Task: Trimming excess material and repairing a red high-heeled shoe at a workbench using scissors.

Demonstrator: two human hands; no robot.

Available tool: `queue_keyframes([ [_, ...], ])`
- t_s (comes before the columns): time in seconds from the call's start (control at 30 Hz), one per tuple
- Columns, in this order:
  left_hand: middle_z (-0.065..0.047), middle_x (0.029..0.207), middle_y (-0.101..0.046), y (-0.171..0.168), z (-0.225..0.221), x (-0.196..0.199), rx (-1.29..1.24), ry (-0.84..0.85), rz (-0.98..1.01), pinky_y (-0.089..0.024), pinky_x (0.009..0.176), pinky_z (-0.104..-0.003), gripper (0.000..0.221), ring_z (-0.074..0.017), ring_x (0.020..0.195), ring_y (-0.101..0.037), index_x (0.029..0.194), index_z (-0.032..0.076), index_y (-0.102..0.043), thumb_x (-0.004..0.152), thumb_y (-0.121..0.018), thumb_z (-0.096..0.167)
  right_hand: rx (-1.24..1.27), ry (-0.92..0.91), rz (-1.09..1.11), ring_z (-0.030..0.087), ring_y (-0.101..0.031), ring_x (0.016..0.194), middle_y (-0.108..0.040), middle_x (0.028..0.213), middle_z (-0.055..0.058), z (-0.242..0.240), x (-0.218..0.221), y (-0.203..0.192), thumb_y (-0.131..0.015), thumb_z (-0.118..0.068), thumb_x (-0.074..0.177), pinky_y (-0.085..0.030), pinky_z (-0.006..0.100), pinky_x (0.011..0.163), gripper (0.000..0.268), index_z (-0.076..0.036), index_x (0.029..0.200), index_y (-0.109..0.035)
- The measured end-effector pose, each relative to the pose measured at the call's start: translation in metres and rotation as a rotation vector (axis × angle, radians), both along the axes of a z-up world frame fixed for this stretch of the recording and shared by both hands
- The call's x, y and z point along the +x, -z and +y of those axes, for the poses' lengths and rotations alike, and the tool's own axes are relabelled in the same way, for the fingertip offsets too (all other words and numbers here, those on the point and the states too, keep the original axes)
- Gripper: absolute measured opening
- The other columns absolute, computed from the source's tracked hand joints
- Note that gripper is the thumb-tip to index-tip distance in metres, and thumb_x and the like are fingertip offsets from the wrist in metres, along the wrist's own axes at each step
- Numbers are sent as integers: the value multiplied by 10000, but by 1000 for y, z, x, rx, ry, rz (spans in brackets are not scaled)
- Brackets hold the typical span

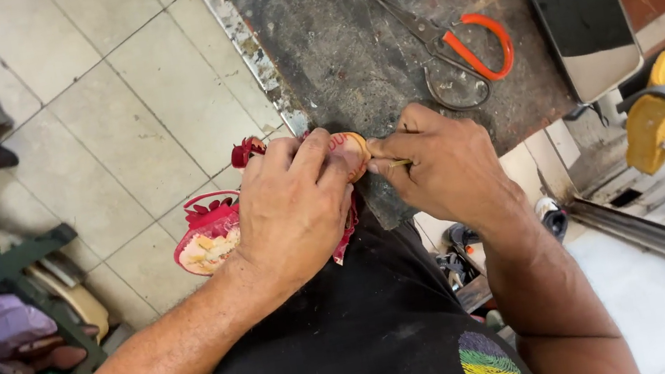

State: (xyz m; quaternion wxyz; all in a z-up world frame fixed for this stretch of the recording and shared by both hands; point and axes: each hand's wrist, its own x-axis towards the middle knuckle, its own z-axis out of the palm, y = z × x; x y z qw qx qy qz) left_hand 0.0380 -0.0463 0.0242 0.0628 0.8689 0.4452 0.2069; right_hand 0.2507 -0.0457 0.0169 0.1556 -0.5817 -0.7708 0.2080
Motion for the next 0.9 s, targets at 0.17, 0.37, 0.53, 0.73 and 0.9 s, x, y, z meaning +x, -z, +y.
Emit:
queue_keyframes([
  [0.17, -158, 1114, -656, -6, -9, 11, -7, -70, 62, -473, 678, -425, 251, -341, 916, -619, 981, 64, -728, 787, -766, 219, -34, -71, -9, 341, -629, 560, -526, 703, -1, 8, 5, -1, -729, -345, 958, -553, 459, 529, 109, -289, 925, -816],
  [0.37, -181, 1104, -660, 5, -14, 18, 39, -116, 75, -477, 693, -443, 195, -367, 933, -627, 974, 53, -712, 840, -710, 194, -32, -80, -63, 377, -644, 563, -539, 717, -18, 10, 11, 13, -723, -429, 938, -573, 498, 537, 134, -337, 864, -787],
  [0.53, -196, 1132, -664, 5, -13, 17, 43, -107, 63, -460, 716, -445, 191, -381, 960, -623, 1007, 43, -704, 886, -670, 187, -13, -73, -78, 383, -645, 558, -538, 720, -23, 10, 15, 24, -716, -476, 941, -573, 510, 540, 169, -345, 849, -772],
  [0.73, -194, 1150, -648, 4, -14, 17, 59, -96, 40, -441, 724, -449, 168, -388, 977, -605, 1030, 55, -696, 951, -624, 184, -29, -92, -70, 403, -657, 598, -545, 737, -10, 12, 15, 16, -724, -440, 945, -579, 535, 560, 137, -330, 884, -777],
  [0.9, -228, 1084, -650, 1, -10, 20, 91, -96, 19, -438, 692, -443, 154, -397, 908, -608, 1000, 24, -697, 973, -586, 128, -58, -114, -46, 384, -671, 636, -527, 727, -21, 16, 17, 15, -722, -419, 934, -582, 527, 564, 95, -364, 877, -774],
])
